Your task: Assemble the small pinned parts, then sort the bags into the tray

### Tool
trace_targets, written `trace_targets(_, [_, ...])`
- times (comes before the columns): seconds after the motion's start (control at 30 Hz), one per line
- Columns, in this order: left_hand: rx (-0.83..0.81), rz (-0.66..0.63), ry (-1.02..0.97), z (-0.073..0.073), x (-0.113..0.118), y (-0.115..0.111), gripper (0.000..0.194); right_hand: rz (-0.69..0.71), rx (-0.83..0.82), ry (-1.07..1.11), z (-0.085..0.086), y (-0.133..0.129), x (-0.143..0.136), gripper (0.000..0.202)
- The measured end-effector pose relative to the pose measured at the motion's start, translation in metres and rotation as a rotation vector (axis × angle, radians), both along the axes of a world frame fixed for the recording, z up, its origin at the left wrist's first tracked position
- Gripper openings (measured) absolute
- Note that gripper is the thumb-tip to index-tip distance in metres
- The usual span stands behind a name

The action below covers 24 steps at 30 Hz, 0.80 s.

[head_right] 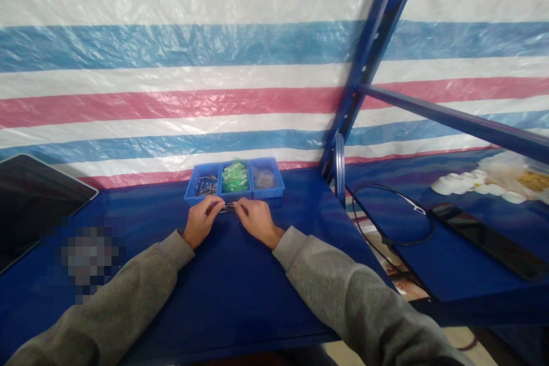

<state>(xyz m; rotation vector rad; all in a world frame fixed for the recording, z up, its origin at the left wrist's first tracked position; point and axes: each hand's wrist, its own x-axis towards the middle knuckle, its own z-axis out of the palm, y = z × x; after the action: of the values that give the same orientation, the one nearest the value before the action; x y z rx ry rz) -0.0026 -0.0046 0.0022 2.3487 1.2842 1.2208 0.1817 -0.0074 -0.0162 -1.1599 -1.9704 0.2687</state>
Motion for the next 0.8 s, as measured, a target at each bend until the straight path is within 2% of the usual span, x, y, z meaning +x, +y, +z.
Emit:
trace_targets(0.33, [-0.019,-0.067,0.067,-0.0006,0.0016,0.0014,0.019,0.01,0.01,0.018,-0.0007,-0.0004,0.0002,0.033])
trace_targets(0.8, [-0.058,-0.014,0.057,0.001,0.0008,0.0,0.023,0.002,0.006,0.019,-0.0005,-0.0003,-0.0004,0.034])
